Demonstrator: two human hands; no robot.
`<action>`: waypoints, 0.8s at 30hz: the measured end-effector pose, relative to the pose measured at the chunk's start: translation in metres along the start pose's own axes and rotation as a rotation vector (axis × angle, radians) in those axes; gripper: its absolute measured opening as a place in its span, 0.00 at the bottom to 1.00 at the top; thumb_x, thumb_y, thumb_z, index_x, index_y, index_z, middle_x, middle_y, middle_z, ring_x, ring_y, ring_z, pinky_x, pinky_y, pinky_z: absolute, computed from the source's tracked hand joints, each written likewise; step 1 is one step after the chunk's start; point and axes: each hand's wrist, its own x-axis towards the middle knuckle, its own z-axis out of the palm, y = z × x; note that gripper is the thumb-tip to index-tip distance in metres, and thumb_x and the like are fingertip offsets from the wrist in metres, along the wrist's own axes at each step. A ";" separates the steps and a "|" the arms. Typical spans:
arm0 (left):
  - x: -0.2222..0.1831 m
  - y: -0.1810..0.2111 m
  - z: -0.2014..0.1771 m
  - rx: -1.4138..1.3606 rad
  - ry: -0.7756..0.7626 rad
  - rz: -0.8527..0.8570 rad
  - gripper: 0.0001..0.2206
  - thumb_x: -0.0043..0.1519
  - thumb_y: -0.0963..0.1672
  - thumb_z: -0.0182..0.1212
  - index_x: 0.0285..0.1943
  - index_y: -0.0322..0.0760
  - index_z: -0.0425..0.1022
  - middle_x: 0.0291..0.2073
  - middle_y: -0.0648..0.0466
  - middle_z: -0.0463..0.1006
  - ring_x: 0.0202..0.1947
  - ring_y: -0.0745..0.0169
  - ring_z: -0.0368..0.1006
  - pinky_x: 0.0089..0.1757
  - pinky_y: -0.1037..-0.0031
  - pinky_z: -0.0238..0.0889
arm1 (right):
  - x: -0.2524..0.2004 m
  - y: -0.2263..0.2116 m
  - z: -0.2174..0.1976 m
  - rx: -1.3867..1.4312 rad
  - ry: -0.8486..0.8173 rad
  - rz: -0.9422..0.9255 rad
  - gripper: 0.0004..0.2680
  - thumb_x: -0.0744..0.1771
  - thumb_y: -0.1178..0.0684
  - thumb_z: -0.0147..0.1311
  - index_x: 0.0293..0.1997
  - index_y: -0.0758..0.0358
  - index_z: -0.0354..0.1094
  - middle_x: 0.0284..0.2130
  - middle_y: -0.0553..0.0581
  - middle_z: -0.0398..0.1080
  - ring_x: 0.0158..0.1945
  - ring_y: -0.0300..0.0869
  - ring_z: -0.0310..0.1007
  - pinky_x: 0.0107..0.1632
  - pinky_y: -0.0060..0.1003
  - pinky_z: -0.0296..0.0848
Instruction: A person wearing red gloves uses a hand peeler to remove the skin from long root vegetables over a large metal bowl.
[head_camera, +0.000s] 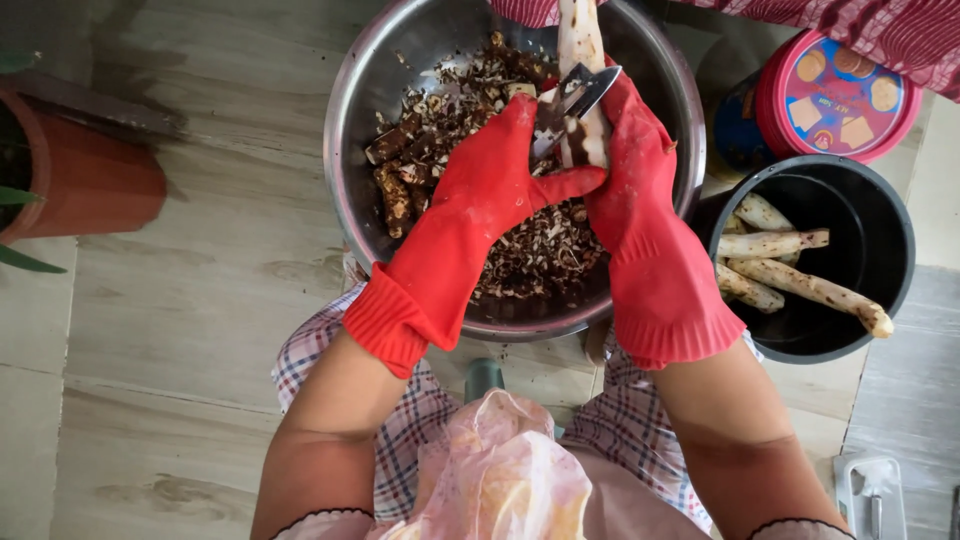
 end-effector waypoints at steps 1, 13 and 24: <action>0.002 -0.003 0.002 0.000 0.001 0.000 0.36 0.48 0.61 0.68 0.60 0.45 0.64 0.49 0.58 0.82 0.47 0.55 0.81 0.42 0.63 0.69 | -0.001 -0.002 0.002 0.000 -0.001 -0.001 0.15 0.63 0.46 0.55 0.55 0.51 0.78 0.39 0.49 0.80 0.42 0.35 0.80 0.43 0.30 0.81; 0.011 -0.013 0.020 0.013 0.000 -0.022 0.36 0.48 0.64 0.59 0.57 0.43 0.68 0.46 0.54 0.84 0.48 0.46 0.81 0.44 0.61 0.69 | -0.002 -0.003 -0.001 -0.034 0.036 -0.025 0.16 0.64 0.51 0.51 0.59 0.52 0.76 0.38 0.50 0.83 0.38 0.35 0.82 0.41 0.26 0.81; 0.004 -0.006 0.021 0.008 -0.094 -0.043 0.33 0.52 0.65 0.48 0.55 0.45 0.67 0.43 0.52 0.85 0.42 0.45 0.81 0.40 0.59 0.69 | 0.012 -0.001 0.007 0.358 0.027 0.077 0.15 0.66 0.56 0.51 0.58 0.64 0.76 0.35 0.66 0.80 0.31 0.49 0.78 0.35 0.41 0.81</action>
